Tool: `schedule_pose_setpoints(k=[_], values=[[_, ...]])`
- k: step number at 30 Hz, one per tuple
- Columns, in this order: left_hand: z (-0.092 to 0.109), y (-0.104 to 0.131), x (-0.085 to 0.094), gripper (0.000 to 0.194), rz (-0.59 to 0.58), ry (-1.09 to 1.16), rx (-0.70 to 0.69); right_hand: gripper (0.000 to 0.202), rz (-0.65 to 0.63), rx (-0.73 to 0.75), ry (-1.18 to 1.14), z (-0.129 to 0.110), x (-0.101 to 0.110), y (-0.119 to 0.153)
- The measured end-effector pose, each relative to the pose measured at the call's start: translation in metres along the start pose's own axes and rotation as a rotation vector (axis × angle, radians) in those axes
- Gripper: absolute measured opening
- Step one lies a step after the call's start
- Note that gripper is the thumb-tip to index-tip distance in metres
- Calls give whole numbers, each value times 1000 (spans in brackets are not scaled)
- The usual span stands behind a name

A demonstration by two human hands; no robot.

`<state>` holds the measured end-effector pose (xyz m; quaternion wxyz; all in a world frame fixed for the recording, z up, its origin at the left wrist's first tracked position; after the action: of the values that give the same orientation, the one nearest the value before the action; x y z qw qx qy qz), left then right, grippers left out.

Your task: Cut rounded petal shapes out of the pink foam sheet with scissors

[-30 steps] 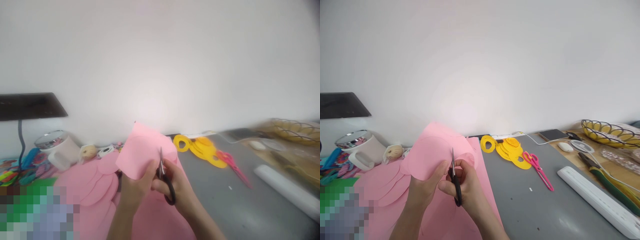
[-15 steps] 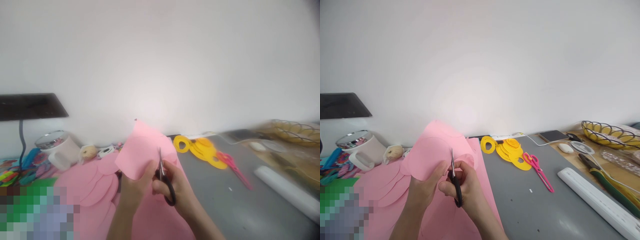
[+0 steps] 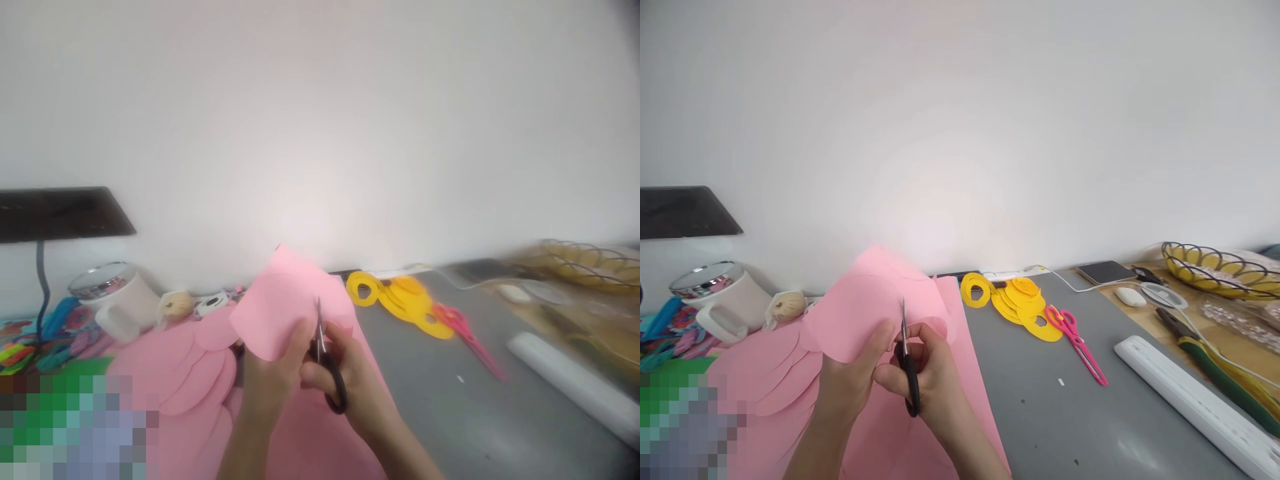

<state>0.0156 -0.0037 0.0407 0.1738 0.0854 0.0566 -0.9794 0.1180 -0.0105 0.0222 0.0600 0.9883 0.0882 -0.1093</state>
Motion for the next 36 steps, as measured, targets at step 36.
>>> schedule_pose_setpoints(k=[36], values=[[4,-1,1,19,-66,-21,47,39,12,3,15,1,5,-1]])
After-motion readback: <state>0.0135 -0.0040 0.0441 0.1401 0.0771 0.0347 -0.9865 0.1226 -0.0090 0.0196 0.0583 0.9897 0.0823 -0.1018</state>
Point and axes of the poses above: each hand's wrist, its own y-axis away from the middle knuckle, its own x-axis out of the back of the hand, z = x × y, the point moved 2 cm from there along -y, towards the middle knuckle, and after that the axes turned 6 degrees about y, right-handed, at the moved point
